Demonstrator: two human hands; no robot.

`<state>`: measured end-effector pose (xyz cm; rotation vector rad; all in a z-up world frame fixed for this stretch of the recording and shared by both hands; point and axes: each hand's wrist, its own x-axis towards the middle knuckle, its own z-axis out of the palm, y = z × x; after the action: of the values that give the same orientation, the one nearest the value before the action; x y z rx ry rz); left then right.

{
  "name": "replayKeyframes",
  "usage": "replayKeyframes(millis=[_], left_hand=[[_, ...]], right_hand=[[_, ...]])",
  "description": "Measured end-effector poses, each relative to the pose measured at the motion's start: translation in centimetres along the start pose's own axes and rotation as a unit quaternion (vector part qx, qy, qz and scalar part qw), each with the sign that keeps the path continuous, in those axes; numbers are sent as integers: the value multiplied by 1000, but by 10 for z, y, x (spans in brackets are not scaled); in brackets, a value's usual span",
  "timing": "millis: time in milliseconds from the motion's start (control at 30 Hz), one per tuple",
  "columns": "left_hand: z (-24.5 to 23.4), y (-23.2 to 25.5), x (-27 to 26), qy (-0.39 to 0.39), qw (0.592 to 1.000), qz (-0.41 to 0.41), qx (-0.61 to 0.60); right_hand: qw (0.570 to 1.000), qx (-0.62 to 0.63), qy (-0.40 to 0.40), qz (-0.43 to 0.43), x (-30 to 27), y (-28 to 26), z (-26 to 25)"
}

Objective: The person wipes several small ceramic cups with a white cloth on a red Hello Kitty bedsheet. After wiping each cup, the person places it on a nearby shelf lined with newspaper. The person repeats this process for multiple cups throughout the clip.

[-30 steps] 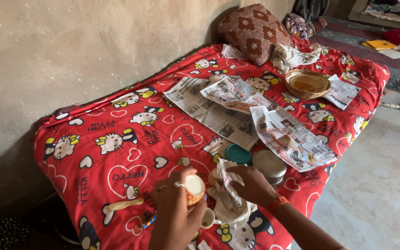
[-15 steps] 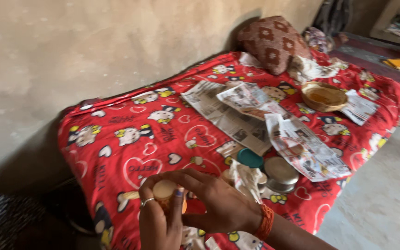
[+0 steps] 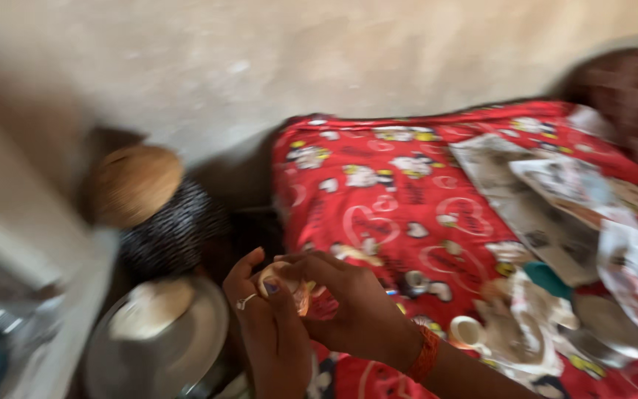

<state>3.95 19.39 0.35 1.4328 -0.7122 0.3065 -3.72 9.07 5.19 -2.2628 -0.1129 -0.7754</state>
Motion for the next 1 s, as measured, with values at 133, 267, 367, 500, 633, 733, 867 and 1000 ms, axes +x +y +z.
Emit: replayKeyframes(millis=[133, 267, 367, 500, 633, 733, 867, 1000], left_hand=[[-52, 3, 1, 33, 988, -130, -77], [-112, -5, -4, 114, 985, -132, -10], [-156, -15, -13, 191, 968, -161, 1], [-229, -31, -34, 275, 923, -194, 184], [-295, -49, -78, 274, 890, -84, 354], [-348, -76, -103, 249, 828, -109, 490], [-405, -103, -154, 175, 695, -295, 631], [-441, -114, -208, 180, 607, -383, 673]], right_hand=[[997, 67, -41, 3, 22, -27, 48], [992, 51, -120, -1, 40, -55, 93], [985, 53, -158, -47, 49, -76, 134], [966, 116, -217, -74, 54, -94, 179], [949, 120, -259, -134, 59, -102, 222], [936, 112, -289, -167, 62, -103, 260], [917, 156, -331, -159, 61, -106, 310], [889, 183, -356, -224, 57, -120, 364]])
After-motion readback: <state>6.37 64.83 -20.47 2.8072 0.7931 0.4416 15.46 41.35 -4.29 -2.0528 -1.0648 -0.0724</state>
